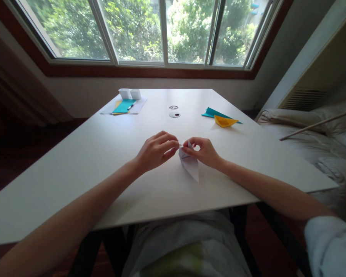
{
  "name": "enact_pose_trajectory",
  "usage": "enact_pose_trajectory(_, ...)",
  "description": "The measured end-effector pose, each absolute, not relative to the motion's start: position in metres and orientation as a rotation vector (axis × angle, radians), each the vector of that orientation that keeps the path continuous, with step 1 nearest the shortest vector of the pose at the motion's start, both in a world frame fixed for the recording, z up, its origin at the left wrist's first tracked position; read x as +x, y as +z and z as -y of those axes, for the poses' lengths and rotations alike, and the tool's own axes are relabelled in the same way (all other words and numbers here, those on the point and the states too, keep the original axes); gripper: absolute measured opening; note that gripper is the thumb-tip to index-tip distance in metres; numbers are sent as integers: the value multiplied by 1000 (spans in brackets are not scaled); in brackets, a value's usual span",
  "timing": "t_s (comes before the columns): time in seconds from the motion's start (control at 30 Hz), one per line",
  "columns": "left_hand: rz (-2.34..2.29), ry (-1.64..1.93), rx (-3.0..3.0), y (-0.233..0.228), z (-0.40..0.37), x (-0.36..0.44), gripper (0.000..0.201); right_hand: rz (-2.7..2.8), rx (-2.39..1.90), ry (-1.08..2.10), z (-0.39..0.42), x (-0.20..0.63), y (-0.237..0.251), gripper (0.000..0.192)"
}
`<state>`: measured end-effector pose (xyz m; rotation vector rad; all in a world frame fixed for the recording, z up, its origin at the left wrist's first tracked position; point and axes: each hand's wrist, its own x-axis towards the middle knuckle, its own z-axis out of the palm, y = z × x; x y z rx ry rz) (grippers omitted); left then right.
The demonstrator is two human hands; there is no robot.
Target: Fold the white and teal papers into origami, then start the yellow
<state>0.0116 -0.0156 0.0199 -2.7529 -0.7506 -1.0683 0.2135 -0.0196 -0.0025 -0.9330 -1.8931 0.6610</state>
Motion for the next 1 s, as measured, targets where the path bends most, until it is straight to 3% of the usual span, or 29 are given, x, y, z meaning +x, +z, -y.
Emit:
enact_pose_trajectory(0.4, 873, -1298, -2841, 14, 20, 18, 7, 1876, -958, 676, 19, 213, -2, 18)
enact_pose_trajectory(0.7, 1339, -1421, -2824, 21, 21, 17, 13, 1877, -969, 666, 20, 214, -2, 16)
enact_pose_trajectory(1.0, 1129, -1329, -2718, 21, 26, 22, 9, 1869, -973, 648, 19, 214, -3, 16)
